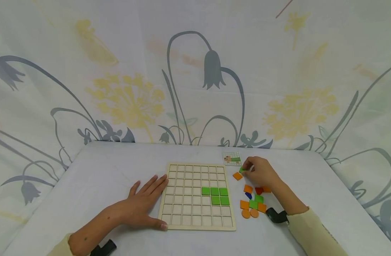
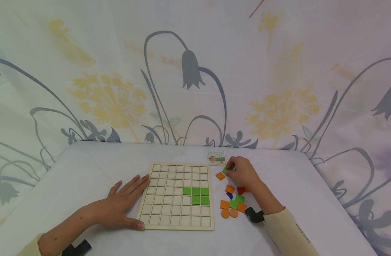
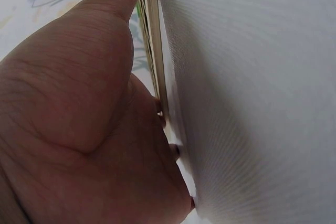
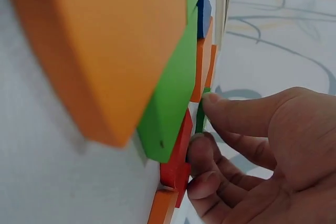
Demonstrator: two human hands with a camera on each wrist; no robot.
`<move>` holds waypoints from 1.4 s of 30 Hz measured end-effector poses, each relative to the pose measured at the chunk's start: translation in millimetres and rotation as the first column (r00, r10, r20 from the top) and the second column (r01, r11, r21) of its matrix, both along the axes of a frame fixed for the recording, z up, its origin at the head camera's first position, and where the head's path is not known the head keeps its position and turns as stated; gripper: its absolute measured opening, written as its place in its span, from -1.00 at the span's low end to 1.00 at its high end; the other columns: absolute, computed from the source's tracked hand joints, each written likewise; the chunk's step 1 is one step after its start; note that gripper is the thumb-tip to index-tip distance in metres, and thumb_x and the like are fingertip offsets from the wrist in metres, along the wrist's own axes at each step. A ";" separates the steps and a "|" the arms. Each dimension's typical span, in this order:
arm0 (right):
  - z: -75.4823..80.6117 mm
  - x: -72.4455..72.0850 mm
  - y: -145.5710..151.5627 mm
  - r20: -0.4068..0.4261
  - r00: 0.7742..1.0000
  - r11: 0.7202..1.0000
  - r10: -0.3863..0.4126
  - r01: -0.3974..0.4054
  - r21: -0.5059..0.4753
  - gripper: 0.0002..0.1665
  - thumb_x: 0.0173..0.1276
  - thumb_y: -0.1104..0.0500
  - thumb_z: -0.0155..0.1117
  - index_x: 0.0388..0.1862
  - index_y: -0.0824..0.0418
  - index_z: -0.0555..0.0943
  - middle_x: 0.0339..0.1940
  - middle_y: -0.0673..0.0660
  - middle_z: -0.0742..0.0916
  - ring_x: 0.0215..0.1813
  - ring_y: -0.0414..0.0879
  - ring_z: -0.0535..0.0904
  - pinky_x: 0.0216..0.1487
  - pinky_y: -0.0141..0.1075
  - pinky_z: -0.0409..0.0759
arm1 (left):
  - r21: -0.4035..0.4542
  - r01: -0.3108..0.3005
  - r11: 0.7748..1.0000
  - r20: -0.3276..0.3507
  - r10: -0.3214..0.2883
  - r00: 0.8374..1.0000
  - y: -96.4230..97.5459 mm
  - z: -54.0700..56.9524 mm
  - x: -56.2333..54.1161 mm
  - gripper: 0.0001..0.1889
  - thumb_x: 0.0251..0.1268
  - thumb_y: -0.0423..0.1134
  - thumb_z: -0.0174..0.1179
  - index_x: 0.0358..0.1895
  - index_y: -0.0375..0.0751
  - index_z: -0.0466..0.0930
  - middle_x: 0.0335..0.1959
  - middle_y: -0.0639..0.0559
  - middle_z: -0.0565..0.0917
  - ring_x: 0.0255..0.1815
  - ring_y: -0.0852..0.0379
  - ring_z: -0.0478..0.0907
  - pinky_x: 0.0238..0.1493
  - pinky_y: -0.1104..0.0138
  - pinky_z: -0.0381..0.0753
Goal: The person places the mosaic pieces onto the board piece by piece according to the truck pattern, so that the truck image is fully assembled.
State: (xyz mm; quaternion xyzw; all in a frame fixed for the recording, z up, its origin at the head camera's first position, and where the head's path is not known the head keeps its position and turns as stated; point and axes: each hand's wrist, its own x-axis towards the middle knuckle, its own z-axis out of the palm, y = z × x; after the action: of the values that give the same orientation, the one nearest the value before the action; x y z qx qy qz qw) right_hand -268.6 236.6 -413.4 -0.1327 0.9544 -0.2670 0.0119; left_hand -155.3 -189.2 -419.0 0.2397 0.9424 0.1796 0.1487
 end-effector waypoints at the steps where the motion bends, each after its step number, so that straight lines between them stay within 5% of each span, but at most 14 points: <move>1: 0.2 0.0 -0.3 0.006 1.000 1.000 -0.001 0.001 0.003 -0.85 0.36 0.28 0.48 -0.15 0.26 0.68 -0.22 0.14 0.73 -0.23 -0.01 0.58 -0.05 -0.08 0.67 | 0.000 0.000 1.000 -0.002 0.000 1.000 0.0 0.1 0.1 0.42 0.03 0.60 0.35 0.77 -0.11 -0.20 0.80 0.02 -0.22 0.79 -0.18 -0.34 0.52 -0.47 -0.38; 9: 4.1 3.7 -5.4 0.000 0.999 0.999 0.033 -0.033 0.008 -0.89 0.40 0.29 0.43 -0.15 0.28 0.72 -0.29 0.09 0.74 -0.25 -0.04 0.59 -0.10 -0.11 0.66 | 0.010 0.007 1.000 -0.018 -0.007 1.000 0.1 0.5 1.2 0.42 0.04 0.61 0.33 0.77 -0.15 -0.18 0.80 -0.02 -0.18 0.79 -0.20 -0.31 0.52 -0.48 -0.35; 14: 11.9 11.4 -18.6 -0.037 0.992 0.991 0.120 -0.122 -0.053 -0.92 0.43 0.29 0.40 -0.14 0.25 0.75 -0.30 0.04 0.76 -0.32 -0.11 0.59 -0.26 -0.23 0.63 | 0.009 0.007 1.000 -0.013 -0.006 1.000 0.2 0.7 0.8 0.42 0.04 0.61 0.33 0.77 -0.15 -0.18 0.80 -0.02 -0.19 0.79 -0.19 -0.32 0.52 -0.47 -0.36; 24: 11.9 40.0 -60.0 -0.069 0.939 0.922 0.337 -0.344 -0.178 -0.87 0.44 0.33 0.42 -0.11 0.14 0.74 -0.26 -0.07 0.75 -0.29 -0.22 0.62 -0.24 -0.32 0.64 | 0.007 0.004 1.000 -0.010 -0.004 1.000 -0.2 -0.7 -0.4 0.42 0.03 0.60 0.35 0.77 -0.12 -0.19 0.80 0.01 -0.21 0.79 -0.18 -0.33 0.53 -0.46 -0.37; 35: 4.7 60.3 -91.5 -0.029 0.923 0.900 0.384 -0.382 -0.209 -0.83 0.34 0.32 0.54 -0.26 0.09 0.71 -0.36 -0.16 0.72 -0.38 -0.27 0.58 -0.29 -0.35 0.62 | 0.005 0.000 1.000 -0.007 0.000 1.000 0.2 -0.5 -0.6 0.42 0.02 0.61 0.35 0.77 -0.11 -0.19 0.80 0.01 -0.20 0.79 -0.17 -0.33 0.53 -0.46 -0.38; 42: 2.8 65.4 -96.7 -0.022 0.930 0.914 0.367 -0.365 -0.174 -0.83 0.31 0.31 0.57 -0.26 0.09 0.73 -0.37 -0.18 0.71 -0.40 -0.25 0.56 -0.31 -0.36 0.60 | 0.008 0.003 1.000 -0.008 -0.003 1.000 -0.3 -0.6 -0.8 0.43 0.01 0.61 0.35 0.77 -0.12 -0.19 0.80 0.01 -0.20 0.79 -0.18 -0.33 0.53 -0.47 -0.37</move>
State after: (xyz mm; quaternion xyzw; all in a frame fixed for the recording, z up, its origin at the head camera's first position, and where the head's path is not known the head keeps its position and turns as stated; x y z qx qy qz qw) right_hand -203.2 139.9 -410.6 -0.3081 0.8854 -0.3436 0.0553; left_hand -156.1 -189.6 -419.6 0.2422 0.9419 0.1821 0.1445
